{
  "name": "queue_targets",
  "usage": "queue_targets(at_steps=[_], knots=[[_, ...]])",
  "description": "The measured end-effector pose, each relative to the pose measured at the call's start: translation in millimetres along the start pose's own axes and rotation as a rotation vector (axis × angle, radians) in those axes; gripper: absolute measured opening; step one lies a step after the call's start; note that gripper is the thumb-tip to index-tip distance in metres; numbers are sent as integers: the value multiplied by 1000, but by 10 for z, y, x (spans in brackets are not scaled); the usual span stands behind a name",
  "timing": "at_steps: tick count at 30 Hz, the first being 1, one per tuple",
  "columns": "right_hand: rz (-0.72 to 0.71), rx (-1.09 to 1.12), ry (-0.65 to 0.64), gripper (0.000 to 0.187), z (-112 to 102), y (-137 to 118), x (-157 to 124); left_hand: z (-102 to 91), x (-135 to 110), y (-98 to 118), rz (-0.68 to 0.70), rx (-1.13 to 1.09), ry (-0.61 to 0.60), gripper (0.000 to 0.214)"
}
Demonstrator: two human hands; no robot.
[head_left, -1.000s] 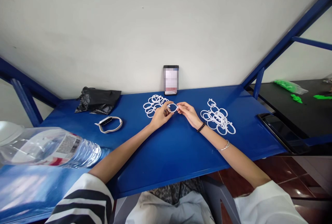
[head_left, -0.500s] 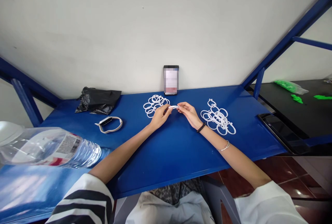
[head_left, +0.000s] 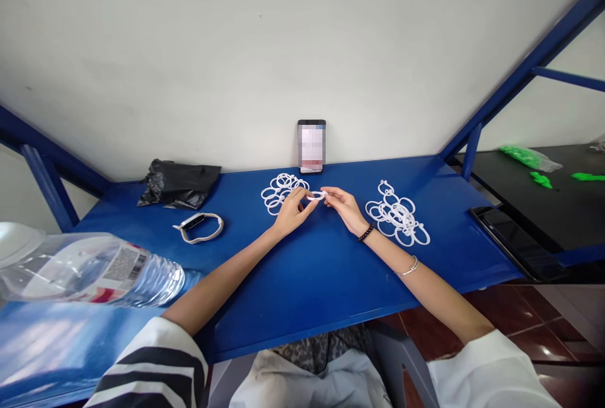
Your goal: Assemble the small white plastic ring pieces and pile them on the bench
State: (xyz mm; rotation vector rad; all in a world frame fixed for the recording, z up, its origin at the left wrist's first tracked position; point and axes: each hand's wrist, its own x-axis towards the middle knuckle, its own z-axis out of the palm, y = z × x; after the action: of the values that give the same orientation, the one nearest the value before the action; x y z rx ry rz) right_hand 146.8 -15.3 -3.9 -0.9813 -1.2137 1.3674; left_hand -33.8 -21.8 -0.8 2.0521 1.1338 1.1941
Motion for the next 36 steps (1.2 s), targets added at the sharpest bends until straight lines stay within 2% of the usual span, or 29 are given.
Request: queue_targets(at_steps=[5,12,22,36], knots=[[-13,-12,5,36,1,-2,-1,13,-15,-13,-11,-4,15,26],[-39,-22,20,32,3,-9,-2,34,-23,-67,-34,-1,20,48],[-64,-10,60,26,-8,-18,2,8,-7,-23,-6,30,-13,40],[-17,6,74,29,-6,-43,-9,16,-14,-45,0,48,5,40]])
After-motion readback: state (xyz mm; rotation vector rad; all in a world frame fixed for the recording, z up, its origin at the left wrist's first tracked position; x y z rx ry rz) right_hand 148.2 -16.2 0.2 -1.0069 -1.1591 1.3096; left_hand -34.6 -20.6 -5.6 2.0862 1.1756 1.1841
